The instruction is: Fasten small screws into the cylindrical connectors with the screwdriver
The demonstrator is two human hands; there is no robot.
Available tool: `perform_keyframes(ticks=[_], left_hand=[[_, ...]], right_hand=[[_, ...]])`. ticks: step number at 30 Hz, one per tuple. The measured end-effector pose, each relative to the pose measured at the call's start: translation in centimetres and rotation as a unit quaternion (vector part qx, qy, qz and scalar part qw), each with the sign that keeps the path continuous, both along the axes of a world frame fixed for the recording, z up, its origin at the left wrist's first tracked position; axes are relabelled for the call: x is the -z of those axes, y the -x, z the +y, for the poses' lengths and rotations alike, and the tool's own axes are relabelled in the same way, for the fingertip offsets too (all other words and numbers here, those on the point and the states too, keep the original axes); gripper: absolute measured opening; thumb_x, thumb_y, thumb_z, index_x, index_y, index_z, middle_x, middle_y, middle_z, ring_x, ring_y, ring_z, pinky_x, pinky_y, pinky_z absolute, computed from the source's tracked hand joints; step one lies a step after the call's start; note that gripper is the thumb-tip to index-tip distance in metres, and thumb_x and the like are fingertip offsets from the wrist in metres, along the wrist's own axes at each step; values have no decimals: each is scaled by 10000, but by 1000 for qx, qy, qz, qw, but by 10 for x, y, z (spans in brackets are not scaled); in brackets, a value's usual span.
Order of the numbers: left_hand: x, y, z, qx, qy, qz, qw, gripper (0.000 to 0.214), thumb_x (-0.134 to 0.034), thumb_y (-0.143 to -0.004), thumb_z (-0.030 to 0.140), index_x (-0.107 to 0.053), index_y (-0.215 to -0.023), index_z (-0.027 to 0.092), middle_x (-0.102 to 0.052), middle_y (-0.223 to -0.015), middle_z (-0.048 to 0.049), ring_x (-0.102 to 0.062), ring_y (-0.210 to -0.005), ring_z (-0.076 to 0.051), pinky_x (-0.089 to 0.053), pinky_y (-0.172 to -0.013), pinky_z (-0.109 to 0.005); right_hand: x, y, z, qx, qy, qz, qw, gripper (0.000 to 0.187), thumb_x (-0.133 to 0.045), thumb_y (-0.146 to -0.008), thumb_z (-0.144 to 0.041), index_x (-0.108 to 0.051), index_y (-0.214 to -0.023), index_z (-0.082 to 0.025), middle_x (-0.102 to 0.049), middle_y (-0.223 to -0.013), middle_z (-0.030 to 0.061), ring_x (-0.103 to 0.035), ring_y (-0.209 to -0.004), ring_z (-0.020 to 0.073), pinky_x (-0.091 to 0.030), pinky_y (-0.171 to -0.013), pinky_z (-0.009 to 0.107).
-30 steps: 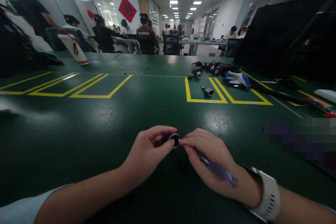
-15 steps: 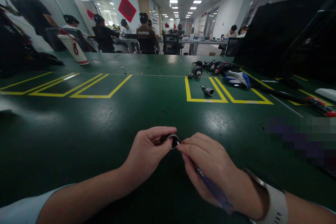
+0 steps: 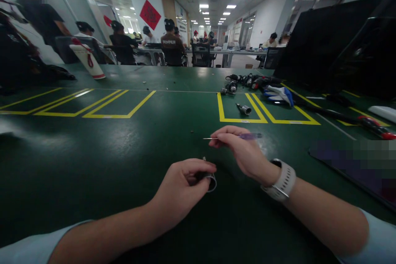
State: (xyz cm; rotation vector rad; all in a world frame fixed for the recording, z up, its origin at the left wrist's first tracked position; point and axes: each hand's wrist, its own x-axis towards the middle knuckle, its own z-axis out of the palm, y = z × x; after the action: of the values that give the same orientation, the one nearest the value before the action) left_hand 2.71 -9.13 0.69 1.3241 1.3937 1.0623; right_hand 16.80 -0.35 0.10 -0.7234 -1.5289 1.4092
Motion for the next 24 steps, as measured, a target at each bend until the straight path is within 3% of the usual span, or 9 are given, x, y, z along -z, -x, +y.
perform_keyframes(ticks=[3,7,19,24], left_hand=[[-1,0,-3,15,3,19,1000,228,-588,-627,119,-729,-773,223,-695,-943,-48,-643,-875,-215,-544,-746,-309],[-2,4,-3,19,2,35,999,236,-591,-633,122,-730,-798,218,-692,-950,-59,-644,-876,-217,-545,-745,-305],[1,5,-4,27,9,39,999,247,-580,-643,124,-725,-822,213,-680,-974,-62,-638,-894,-224,-541,-753,-311],[-2,6,-5,42,22,52,998,309,-552,-642,91,-710,-880,208,-651,-1037,-56,-613,-952,-216,-521,-804,-307]], right_hand=[[20,26,33,-4,58,-10,998,103,-552,-703,-204,-633,-686,-143,-649,-663,34,-588,-646,133,-459,-641,278],[32,48,56,-1,22,-52,998,111,-555,-688,-215,-634,-685,-137,-648,-646,30,-572,-617,120,-444,-610,254],[35,59,67,-5,-84,-171,982,164,-498,-725,-178,-653,-713,-127,-660,-663,44,-562,-592,113,-426,-555,221],[12,62,73,-33,-31,-263,964,150,-492,-668,-116,-604,-568,-130,-633,-562,42,-535,-503,109,-405,-481,211]])
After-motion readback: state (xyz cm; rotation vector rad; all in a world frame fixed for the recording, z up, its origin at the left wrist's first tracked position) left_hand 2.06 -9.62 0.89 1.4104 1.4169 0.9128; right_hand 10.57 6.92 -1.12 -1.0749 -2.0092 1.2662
